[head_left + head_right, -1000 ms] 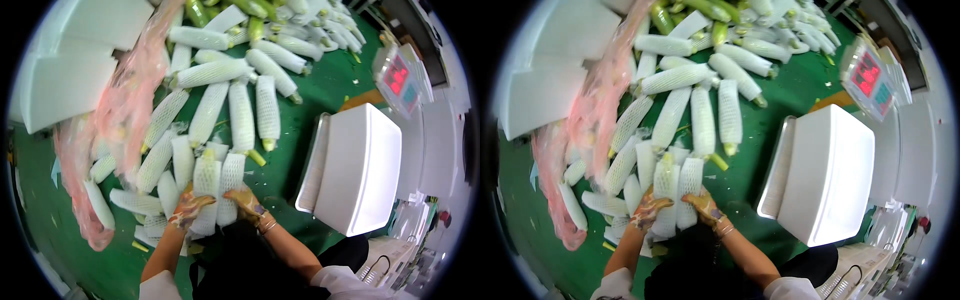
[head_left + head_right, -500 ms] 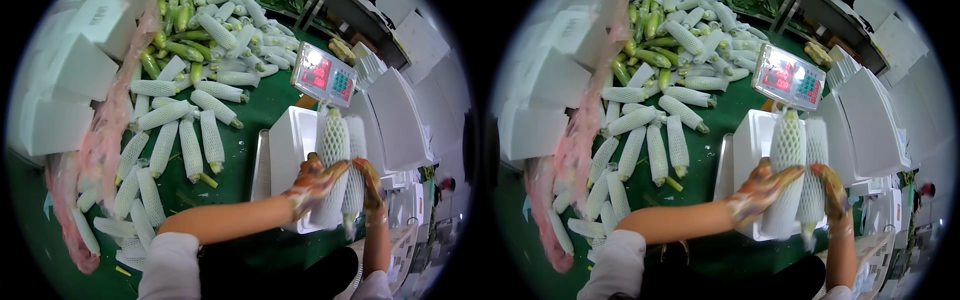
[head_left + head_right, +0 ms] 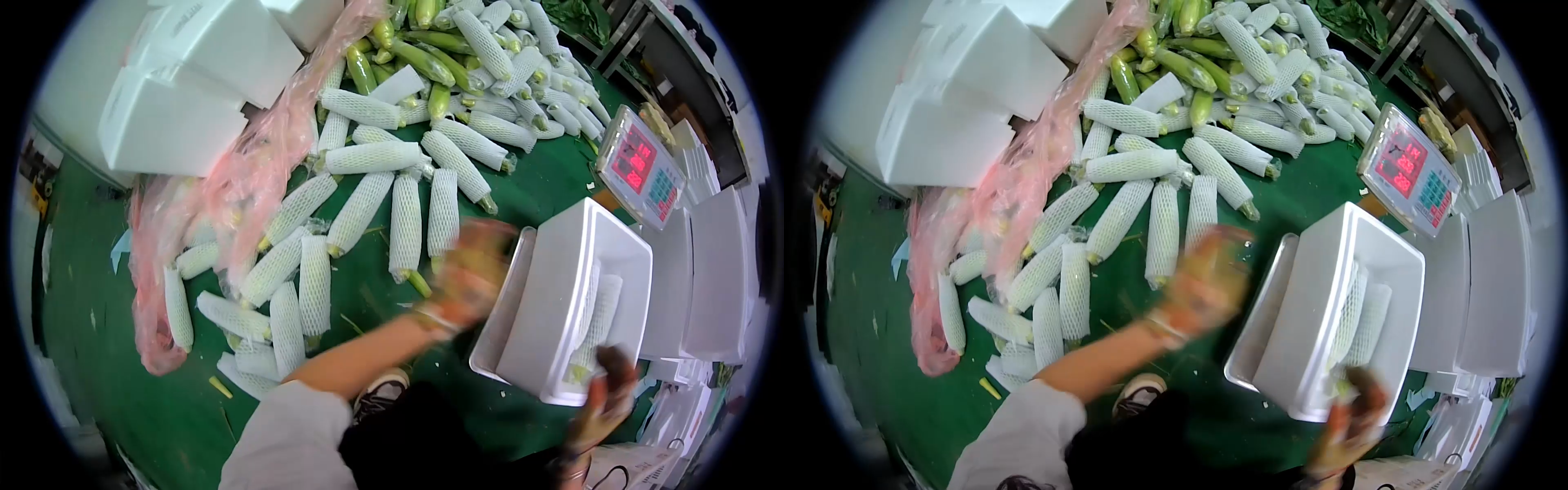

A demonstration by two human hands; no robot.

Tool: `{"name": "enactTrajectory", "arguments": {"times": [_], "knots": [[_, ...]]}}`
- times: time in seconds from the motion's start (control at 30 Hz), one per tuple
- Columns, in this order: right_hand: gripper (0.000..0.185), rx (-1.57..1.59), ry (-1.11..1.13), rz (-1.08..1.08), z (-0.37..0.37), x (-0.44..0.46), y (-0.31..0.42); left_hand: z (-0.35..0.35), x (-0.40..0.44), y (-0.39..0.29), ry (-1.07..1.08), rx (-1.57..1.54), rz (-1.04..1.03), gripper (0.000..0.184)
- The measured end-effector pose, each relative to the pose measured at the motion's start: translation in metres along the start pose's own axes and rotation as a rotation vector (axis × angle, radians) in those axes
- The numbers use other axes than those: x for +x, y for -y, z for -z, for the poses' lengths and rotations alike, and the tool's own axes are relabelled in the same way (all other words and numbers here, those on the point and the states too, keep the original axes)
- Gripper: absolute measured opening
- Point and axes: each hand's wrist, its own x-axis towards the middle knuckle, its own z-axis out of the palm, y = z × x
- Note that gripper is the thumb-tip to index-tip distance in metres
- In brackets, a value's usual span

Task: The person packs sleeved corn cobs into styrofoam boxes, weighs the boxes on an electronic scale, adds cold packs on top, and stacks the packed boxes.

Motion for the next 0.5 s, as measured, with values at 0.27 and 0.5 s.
{"name": "enactTrajectory", "arguments": {"times": [0.27, 0.5], "knots": [[0.052, 0.040, 0.374, -0.249, -0.313, 0.059, -0.026, 0.327, -0.031, 0.163, -0.235, 1.363, 0.218, 0.059], [0.088, -1.134, 0.597, -0.030, -0.422, 0.089, -0.091, 0.313, -0.004, 0.120, 0.036, 1.358, 0.682, 0.067]]}}
